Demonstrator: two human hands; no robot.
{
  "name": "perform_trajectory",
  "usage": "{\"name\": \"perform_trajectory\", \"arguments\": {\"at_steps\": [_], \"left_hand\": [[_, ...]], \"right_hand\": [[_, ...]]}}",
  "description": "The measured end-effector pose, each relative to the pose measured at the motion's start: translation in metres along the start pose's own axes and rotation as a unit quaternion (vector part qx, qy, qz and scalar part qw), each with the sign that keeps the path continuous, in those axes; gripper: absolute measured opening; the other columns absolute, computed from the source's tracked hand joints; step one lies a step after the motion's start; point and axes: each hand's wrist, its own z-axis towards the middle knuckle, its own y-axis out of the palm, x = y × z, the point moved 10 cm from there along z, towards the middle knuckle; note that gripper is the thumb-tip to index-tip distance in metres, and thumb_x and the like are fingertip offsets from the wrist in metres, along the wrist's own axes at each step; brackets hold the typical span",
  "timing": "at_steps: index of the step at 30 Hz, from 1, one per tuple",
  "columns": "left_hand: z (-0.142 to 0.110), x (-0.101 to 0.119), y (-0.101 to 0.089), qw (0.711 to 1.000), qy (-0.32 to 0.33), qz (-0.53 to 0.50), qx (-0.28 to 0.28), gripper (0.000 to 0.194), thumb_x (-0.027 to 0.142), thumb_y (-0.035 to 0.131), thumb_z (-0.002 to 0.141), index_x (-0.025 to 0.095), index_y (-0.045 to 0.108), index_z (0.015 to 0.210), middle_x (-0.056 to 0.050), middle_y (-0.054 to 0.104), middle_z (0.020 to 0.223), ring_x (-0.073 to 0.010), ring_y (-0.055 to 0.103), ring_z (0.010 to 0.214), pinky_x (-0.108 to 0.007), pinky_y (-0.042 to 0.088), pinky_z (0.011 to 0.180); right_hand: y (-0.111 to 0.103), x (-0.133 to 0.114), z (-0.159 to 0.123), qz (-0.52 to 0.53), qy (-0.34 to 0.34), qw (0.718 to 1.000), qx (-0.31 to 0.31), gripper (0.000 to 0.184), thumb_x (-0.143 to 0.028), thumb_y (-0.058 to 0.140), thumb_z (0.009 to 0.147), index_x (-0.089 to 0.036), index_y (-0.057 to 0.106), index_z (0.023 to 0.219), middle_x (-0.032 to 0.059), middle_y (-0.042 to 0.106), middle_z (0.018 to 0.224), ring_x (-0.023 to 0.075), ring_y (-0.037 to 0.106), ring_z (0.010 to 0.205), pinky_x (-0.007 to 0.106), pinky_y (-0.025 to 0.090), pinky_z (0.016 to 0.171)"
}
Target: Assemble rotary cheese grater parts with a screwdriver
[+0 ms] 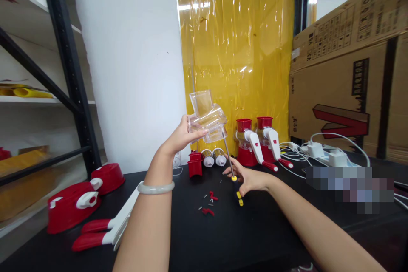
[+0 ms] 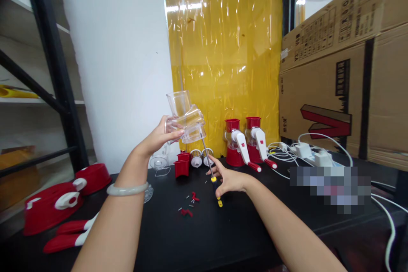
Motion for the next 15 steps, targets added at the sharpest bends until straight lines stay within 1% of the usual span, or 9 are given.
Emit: {"name": "perform_trajectory", "arguments": {"at_steps": [2,3,5,7,8,10,11,13,15], "left_hand": [[0.0,0.0,0.0,1.0,0.0,-0.005,-0.004,0.069,0.036,0.081,0.067,0.018,0.04,0.119,-0.011,0.056,0.105,-0.0221,0.059,0.093,-0.035,0.051,0.074],[0.0,0.0,0.0,1.0,0.0,-0.007,-0.004,0.069,0.036,0.081,0.067,0.018,0.04,0.119,-0.011,0.056,0.105,-0.0221,0.059,0.093,-0.035,0.051,0.074],[0.0,0.0,0.0,1.0,-0.001,-0.009,0.0,0.067,0.035,0.081,0.066,0.018,0.041,0.118,-0.011,0.056,0.106,-0.0221,0.06,0.093,-0.035,0.052,0.074],[-0.001,0.001,0.0,1.0,0.0,-0.008,0.004,0.066,0.035,0.081,0.066,0.018,0.041,0.116,-0.011,0.056,0.107,-0.0219,0.06,0.093,-0.035,0.051,0.074],[-0.001,0.001,0.0,1.0,-0.001,-0.008,0.004,0.066,0.036,0.081,0.066,0.018,0.041,0.116,-0.011,0.056,0.107,-0.0219,0.06,0.093,-0.035,0.051,0.075],[-0.001,0.002,0.001,1.0,-0.004,-0.008,0.004,0.067,0.036,0.081,0.066,0.018,0.041,0.116,-0.01,0.056,0.106,-0.0221,0.06,0.093,-0.036,0.051,0.075],[-0.002,0.002,0.001,1.0,-0.005,-0.006,0.004,0.068,0.037,0.081,0.066,0.018,0.041,0.117,-0.01,0.056,0.106,-0.0223,0.06,0.093,-0.036,0.052,0.075],[-0.002,0.003,0.001,1.0,-0.008,-0.002,0.005,0.069,0.037,0.081,0.066,0.018,0.04,0.118,-0.01,0.056,0.106,-0.0224,0.06,0.092,-0.036,0.051,0.075],[-0.002,0.003,0.002,1.0,-0.008,-0.002,0.006,0.069,0.038,0.081,0.066,0.017,0.04,0.118,-0.01,0.056,0.105,-0.022,0.06,0.091,-0.036,0.051,0.074]], "right_hand": [[0.005,-0.002,-0.002,0.006,-0.004,0.999,-0.038,0.14,-0.039,0.091,0.049,-0.033,-0.002,0.154,0.0143,0.043,0.138,0.0261,0.043,0.128,0.047,0.029,0.108],[0.01,-0.004,-0.004,0.015,-0.007,0.998,-0.064,0.131,-0.039,0.088,0.057,-0.032,0.001,0.154,0.0134,0.048,0.133,0.025,0.045,0.127,0.046,0.03,0.107],[0.017,-0.006,-0.006,0.038,-0.005,0.995,-0.097,0.121,-0.037,0.083,0.066,-0.03,0.002,0.155,0.0087,0.058,0.113,0.023,0.055,0.114,0.045,0.036,0.101],[0.013,-0.001,-0.004,0.042,0.007,0.997,-0.066,0.127,-0.037,0.086,0.062,-0.028,-0.001,0.155,0.0035,0.059,0.098,0.021,0.06,0.098,0.044,0.042,0.094],[0.007,0.002,-0.001,0.032,0.01,0.999,-0.035,0.135,-0.037,0.089,0.056,-0.027,-0.003,0.155,0.0028,0.058,0.098,0.0202,0.059,0.095,0.044,0.043,0.093],[-0.002,0.006,0.003,0.003,0.002,1.0,0.013,0.147,-0.037,0.093,0.045,-0.027,-0.005,0.154,0.0056,0.056,0.108,0.0205,0.056,0.1,0.044,0.04,0.097],[-0.003,0.007,0.004,-0.006,-0.005,1.0,0.019,0.148,-0.038,0.093,0.043,-0.027,-0.004,0.155,0.0081,0.055,0.115,0.0213,0.055,0.105,0.044,0.038,0.099],[-0.002,0.003,0.004,-0.006,-0.019,1.0,0.008,0.14,-0.04,0.092,0.046,-0.026,0.004,0.155,0.0117,0.053,0.124,0.0225,0.052,0.114,0.044,0.035,0.103],[0.004,-0.005,0.001,0.008,-0.024,1.0,-0.017,0.122,-0.039,0.088,0.055,-0.024,0.018,0.153,0.0114,0.059,0.12,0.0222,0.055,0.113,0.043,0.036,0.102]]}}
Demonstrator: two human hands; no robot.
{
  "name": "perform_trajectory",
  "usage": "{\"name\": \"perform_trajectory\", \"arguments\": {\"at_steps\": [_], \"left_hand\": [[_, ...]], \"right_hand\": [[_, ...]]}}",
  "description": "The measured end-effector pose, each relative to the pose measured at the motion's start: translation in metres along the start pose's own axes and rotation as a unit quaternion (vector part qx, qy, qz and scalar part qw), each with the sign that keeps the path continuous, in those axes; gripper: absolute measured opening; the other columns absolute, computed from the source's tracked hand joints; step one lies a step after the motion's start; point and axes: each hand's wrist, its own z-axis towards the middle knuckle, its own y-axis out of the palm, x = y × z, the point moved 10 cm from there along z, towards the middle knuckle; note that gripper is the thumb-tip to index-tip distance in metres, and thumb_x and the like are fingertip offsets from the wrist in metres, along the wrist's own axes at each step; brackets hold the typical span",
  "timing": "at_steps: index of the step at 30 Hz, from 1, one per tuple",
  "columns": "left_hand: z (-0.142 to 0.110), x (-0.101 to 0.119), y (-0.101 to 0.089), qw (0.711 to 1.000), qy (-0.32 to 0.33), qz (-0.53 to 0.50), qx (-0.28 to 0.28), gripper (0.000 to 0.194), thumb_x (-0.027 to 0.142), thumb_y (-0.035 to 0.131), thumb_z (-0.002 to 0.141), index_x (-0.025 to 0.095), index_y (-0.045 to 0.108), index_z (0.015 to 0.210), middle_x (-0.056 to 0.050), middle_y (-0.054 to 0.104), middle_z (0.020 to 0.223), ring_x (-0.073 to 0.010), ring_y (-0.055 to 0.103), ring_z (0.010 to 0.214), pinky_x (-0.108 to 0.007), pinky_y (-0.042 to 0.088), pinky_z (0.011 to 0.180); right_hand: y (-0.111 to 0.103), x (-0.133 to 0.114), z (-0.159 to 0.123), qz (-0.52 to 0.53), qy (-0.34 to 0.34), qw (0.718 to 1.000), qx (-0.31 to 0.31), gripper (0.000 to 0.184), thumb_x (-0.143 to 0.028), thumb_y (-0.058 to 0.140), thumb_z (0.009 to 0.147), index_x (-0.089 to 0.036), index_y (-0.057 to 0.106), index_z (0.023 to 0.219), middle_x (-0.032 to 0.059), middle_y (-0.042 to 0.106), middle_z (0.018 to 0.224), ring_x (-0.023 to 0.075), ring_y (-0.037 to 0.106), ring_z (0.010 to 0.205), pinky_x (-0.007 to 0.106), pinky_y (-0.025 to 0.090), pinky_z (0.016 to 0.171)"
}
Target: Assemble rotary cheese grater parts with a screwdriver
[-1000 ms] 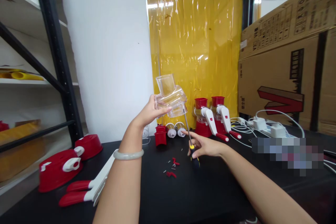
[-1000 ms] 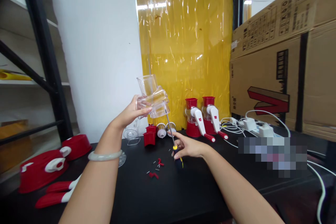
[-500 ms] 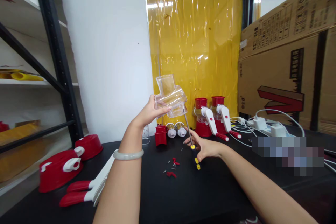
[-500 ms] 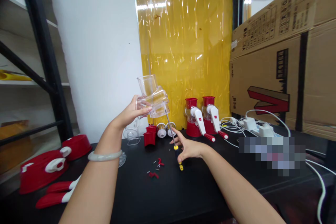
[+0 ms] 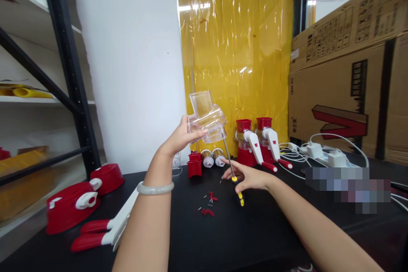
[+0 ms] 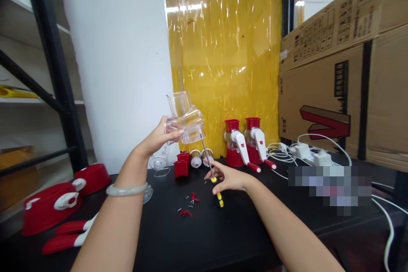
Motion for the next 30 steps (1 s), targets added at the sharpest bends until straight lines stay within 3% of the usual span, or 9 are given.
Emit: {"name": "perform_trajectory", "arguments": {"at_steps": [5,8,12,16,21,24,27,30], "left_hand": [[0.001,-0.004,0.0,1.0,-0.005,-0.009,-0.002,0.068,0.039,0.08,0.067,0.017,0.039,0.117,-0.009,0.056,0.102,-0.0199,0.06,0.087,-0.034,0.051,0.071],[0.002,-0.008,-0.002,1.0,-0.025,-0.005,0.017,0.063,0.04,0.079,0.069,0.018,0.04,0.114,-0.008,0.056,0.102,-0.0185,0.06,0.085,-0.032,0.052,0.068],[0.001,-0.004,-0.012,0.995,-0.029,-0.042,0.085,0.059,0.04,0.078,0.069,0.02,0.041,0.11,-0.005,0.055,0.1,-0.0175,0.061,0.087,-0.031,0.053,0.068],[-0.008,-0.005,-0.028,0.987,-0.026,-0.072,0.142,0.06,0.04,0.078,0.066,0.022,0.04,0.109,0.0,0.053,0.096,-0.0152,0.061,0.083,-0.031,0.054,0.067],[-0.04,-0.042,-0.034,0.988,-0.05,-0.032,0.14,0.063,0.041,0.08,0.063,0.022,0.04,0.107,0.001,0.055,0.092,-0.0143,0.062,0.078,-0.032,0.054,0.068],[-0.062,-0.074,-0.013,0.994,-0.081,0.022,0.072,0.06,0.04,0.081,0.064,0.02,0.043,0.106,-0.004,0.059,0.103,-0.0189,0.064,0.092,-0.037,0.053,0.081],[-0.079,-0.098,0.01,0.994,-0.102,0.032,0.022,0.058,0.039,0.079,0.067,0.019,0.043,0.108,-0.009,0.06,0.113,-0.023,0.063,0.104,-0.042,0.05,0.091],[-0.086,-0.11,0.024,0.994,-0.107,0.031,0.006,0.061,0.039,0.079,0.067,0.02,0.041,0.111,-0.009,0.061,0.111,-0.0244,0.064,0.104,-0.045,0.049,0.094]], "right_hand": [[0.021,-0.013,-0.005,0.035,0.015,0.997,-0.068,0.062,-0.042,0.072,0.078,-0.018,0.054,0.132,0.0061,0.07,0.088,0.0196,0.067,0.09,0.04,0.044,0.092],[0.023,-0.01,-0.003,0.052,0.011,0.996,-0.069,0.044,-0.043,0.068,0.082,-0.016,0.062,0.117,0.005,0.07,0.081,0.0179,0.067,0.084,0.035,0.046,0.084],[0.015,-0.002,-0.003,0.065,0.021,0.996,-0.061,0.039,-0.042,0.069,0.081,-0.016,0.064,0.108,0.0005,0.063,0.073,0.0138,0.062,0.072,0.03,0.046,0.072],[-0.004,-0.002,-0.008,0.063,0.023,0.997,-0.031,0.035,-0.042,0.073,0.077,-0.016,0.065,0.1,-0.0023,0.056,0.072,0.0105,0.056,0.066,0.032,0.048,0.077],[-0.054,-0.004,-0.013,0.15,-0.017,0.976,0.158,0.031,-0.042,0.076,0.071,-0.02,0.058,0.084,-0.0059,0.049,0.062,0.0091,0.048,0.058,0.036,0.051,0.079],[-0.06,0.002,-0.01,0.163,-0.023,0.962,0.22,0.034,-0.044,0.076,0.069,-0.021,0.056,0.084,-0.0086,0.044,0.056,0.0084,0.044,0.052,0.034,0.052,0.071],[-0.05,0.007,-0.002,0.154,-0.021,0.962,0.226,0.037,-0.046,0.075,0.067,-0.021,0.054,0.086,-0.0101,0.041,0.053,0.0082,0.043,0.05,0.034,0.053,0.069],[-0.041,0.008,0.003,0.141,-0.025,0.965,0.22,0.037,-0.048,0.073,0.069,-0.022,0.053,0.086,-0.0104,0.041,0.052,0.0082,0.043,0.049,0.033,0.054,0.067]]}}
